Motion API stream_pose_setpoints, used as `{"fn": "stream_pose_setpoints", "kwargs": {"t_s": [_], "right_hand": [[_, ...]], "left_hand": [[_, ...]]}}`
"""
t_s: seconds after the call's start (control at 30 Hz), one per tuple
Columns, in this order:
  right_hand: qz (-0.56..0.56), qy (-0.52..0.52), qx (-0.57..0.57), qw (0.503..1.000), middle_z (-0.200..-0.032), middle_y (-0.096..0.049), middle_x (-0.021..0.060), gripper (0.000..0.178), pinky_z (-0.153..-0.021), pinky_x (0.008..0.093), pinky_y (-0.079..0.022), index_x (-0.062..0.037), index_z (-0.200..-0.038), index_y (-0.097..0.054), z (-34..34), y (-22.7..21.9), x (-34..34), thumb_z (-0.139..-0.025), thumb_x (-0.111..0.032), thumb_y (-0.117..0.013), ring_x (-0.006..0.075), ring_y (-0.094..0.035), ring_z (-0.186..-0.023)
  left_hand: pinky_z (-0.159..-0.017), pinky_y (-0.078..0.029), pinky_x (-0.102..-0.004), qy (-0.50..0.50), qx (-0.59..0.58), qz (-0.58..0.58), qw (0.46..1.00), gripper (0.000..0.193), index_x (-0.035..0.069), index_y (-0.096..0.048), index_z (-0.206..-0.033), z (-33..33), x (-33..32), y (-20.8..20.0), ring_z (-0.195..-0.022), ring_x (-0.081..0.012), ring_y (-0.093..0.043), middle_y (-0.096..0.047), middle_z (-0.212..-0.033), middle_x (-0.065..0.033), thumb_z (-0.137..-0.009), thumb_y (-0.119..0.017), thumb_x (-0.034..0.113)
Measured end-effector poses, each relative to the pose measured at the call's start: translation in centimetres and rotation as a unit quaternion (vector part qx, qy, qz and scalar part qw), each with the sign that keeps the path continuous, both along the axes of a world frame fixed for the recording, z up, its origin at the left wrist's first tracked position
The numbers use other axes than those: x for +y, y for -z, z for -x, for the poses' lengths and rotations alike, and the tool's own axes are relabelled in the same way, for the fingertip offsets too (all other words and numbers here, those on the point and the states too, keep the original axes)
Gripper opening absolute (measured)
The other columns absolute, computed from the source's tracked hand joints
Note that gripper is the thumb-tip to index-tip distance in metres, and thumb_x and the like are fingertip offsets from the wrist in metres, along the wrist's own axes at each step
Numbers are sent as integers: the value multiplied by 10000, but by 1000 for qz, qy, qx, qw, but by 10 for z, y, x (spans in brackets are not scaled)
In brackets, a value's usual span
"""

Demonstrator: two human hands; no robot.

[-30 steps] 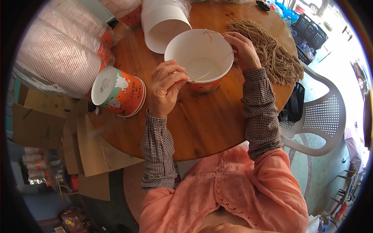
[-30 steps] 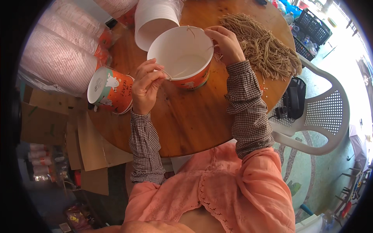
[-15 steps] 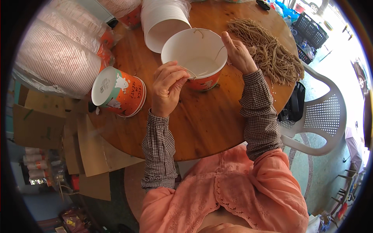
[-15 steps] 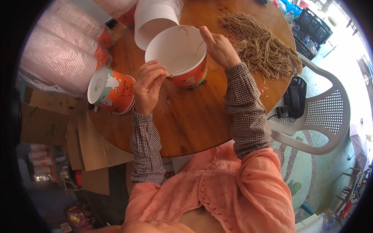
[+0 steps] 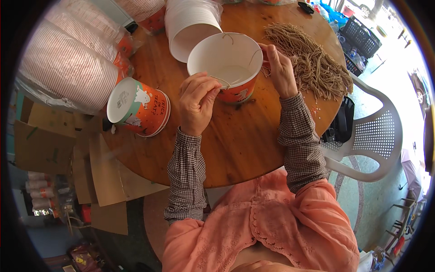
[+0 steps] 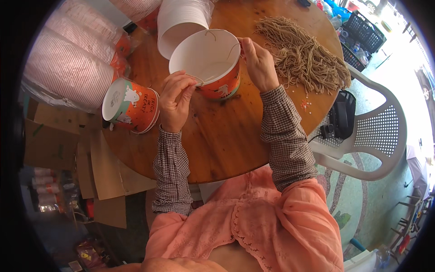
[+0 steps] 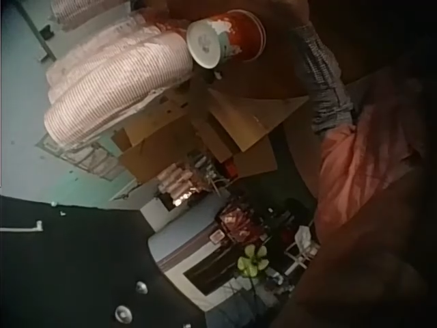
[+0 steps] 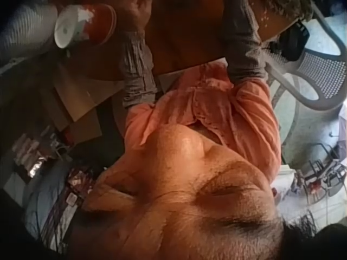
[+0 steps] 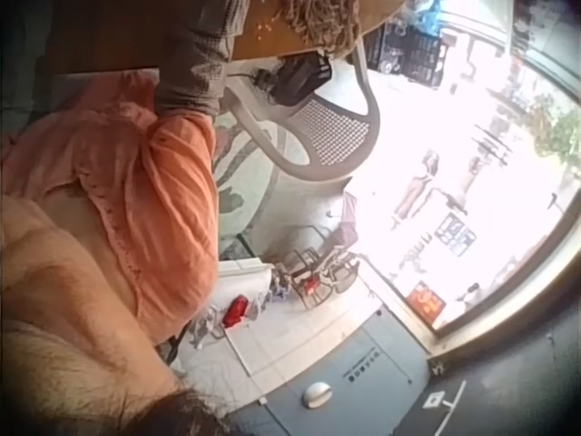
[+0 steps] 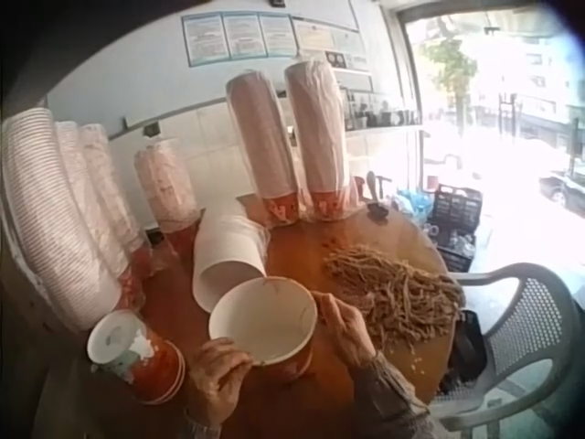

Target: Threading twine through small decorative buckets to create handles.

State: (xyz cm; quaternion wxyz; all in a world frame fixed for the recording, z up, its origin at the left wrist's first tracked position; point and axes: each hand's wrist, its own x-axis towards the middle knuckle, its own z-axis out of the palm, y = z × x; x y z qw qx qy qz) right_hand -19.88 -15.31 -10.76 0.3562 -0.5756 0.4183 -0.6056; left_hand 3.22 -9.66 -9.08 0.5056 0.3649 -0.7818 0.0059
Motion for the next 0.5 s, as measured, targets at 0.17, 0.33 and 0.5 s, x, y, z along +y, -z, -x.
{"fn": "stream_pose_setpoints", "kwargs": {"t_s": [0.17,0.33,0.5], "right_hand": [[31,32,61,997,-986,-692,159,486,-803,311,-496,-15,-1176,-635,-3,5,11,-1022,-414,-405,214,-646,-881],[122,116,188,968,-970,-685,159,319,-767,370,-516,-30,-1036,-682,-2,3,18,-956,-307,-545,304,-653,-851],[142,86,142,976,-941,-635,112,177,-722,318,-510,-21,-983,-663,-6,-5,34,-903,-178,-645,233,-629,-818]], "left_hand": [[-912,-454,-379,2,5,3,1000,86,73,-681,-907,1,-1,2,-1003,-267,-618,-679,-932,-35,-830,-707,103],[-927,-449,-379,-20,23,13,999,81,77,-676,-924,3,-3,4,-1019,-271,-614,-679,-936,-35,-854,-687,117],[-940,-443,-379,-28,21,14,999,80,72,-672,-930,0,-4,5,-1040,-274,-610,-679,-949,-40,-858,-682,107]]}}
